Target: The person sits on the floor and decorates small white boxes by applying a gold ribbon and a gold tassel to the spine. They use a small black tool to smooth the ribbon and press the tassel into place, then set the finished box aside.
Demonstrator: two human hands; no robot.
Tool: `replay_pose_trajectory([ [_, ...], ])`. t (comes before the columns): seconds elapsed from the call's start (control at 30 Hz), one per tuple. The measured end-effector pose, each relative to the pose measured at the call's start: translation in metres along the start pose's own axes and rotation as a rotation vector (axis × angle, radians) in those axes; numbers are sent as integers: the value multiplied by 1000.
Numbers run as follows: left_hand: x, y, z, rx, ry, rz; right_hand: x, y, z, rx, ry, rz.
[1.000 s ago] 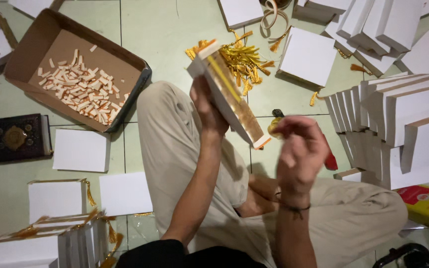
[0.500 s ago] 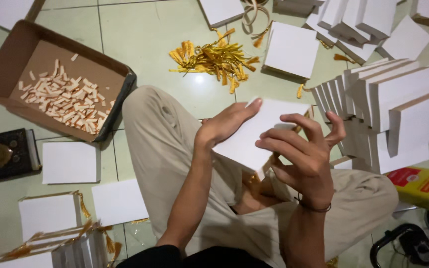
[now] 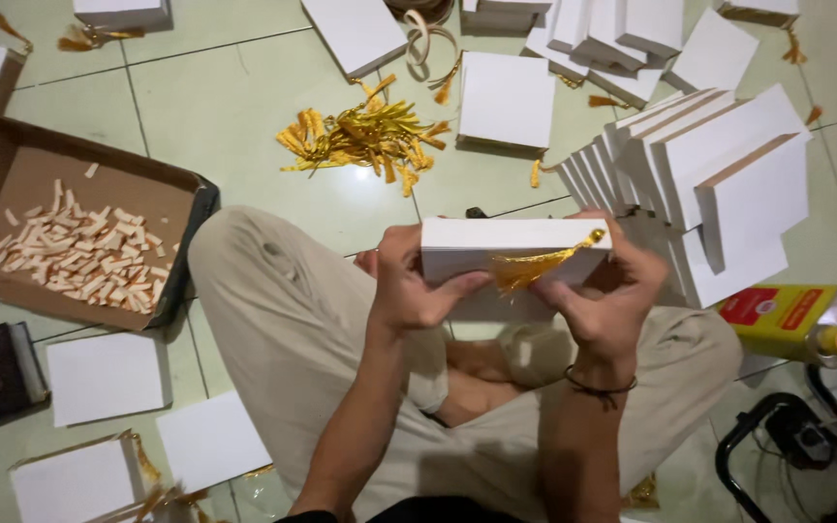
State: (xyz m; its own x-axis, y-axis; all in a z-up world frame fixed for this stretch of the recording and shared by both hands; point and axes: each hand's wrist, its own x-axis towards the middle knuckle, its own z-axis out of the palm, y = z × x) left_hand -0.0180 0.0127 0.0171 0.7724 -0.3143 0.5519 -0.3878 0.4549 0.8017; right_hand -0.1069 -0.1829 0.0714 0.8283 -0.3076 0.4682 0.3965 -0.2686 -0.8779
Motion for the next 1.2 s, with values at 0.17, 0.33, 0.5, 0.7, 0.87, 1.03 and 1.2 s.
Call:
replay_pose_trajectory([
  [0.17,6,37,10,125,110,52,5,-8,7,-55,167,-117],
  [0.33,6,53,12,140,90,0,0,-19,8,-288,306,-392],
  [0.5,13,66,21,118,84,36,-6,-13,9,-268,333,-422],
  [0.7,16,72,17,150,60,25,-10,-14,11,-250,348,-417],
  [0.87,16,73,13,163,58,32,-11,-17,17,-274,370,-380],
  [1.03,9,66,12,161,65,39,-12,-19,21,-305,382,-360],
  [1.2,5,61,10,114,72,7,-11,-17,22,-277,387,-361],
])
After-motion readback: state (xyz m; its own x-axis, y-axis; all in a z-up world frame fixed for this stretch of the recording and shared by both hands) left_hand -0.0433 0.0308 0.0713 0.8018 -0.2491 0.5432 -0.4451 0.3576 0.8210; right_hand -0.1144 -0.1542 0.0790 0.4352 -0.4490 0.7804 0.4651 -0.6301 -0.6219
